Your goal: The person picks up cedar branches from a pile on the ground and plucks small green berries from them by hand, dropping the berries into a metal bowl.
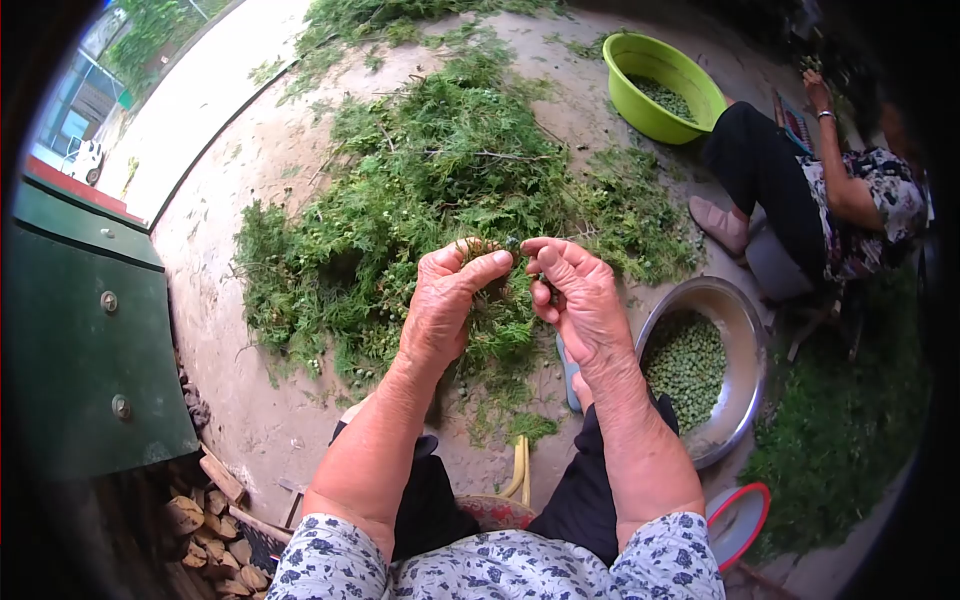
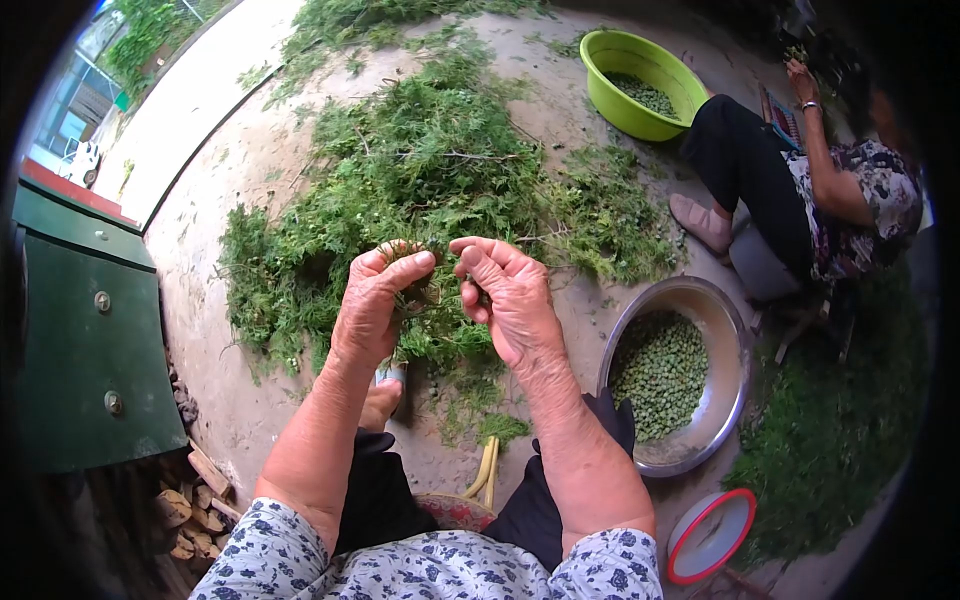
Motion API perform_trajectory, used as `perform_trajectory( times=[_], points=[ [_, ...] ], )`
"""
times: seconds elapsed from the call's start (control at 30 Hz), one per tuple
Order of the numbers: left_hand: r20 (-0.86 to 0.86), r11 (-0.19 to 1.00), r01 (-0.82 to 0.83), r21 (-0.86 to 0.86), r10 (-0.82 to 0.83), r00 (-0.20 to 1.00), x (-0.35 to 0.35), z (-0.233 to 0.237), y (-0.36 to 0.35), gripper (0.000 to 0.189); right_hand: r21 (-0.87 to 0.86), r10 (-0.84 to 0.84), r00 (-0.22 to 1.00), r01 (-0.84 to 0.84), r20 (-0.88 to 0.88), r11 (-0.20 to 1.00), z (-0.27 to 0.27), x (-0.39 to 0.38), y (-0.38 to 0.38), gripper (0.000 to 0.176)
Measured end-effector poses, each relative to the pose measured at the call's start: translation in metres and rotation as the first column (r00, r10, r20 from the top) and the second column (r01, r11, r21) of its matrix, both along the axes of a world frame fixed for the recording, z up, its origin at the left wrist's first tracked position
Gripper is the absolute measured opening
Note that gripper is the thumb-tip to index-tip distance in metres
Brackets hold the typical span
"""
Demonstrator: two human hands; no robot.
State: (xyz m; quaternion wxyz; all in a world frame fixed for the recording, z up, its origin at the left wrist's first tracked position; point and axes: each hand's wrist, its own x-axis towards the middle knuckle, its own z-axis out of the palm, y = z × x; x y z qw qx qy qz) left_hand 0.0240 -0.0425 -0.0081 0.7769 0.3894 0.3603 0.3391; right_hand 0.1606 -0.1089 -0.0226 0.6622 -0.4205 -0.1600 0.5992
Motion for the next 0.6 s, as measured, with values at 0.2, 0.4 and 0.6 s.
perform_trajectory(
  times=[0.2,0.4,0.6],
  points=[
    [-0.025,0.998,0.063,0.023,-0.062,0.998,0.001,-0.004,0.000,0.010,-0.006,0.056,0.996,-0.056,0.071,0.998,0.002,-0.005,0.000,0.019],
    [-0.098,0.994,0.079,0.079,-0.071,0.993,0.001,0.000,-0.004,0.006,-0.048,0.061,0.988,-0.055,0.139,0.997,0.002,-0.005,-0.001,0.012],
    [-0.189,0.975,0.004,0.223,0.039,0.981,0.005,-0.011,-0.008,0.008,0.015,-0.095,0.934,0.096,0.345,0.995,0.003,-0.017,-0.005,0.011]
  ],
)
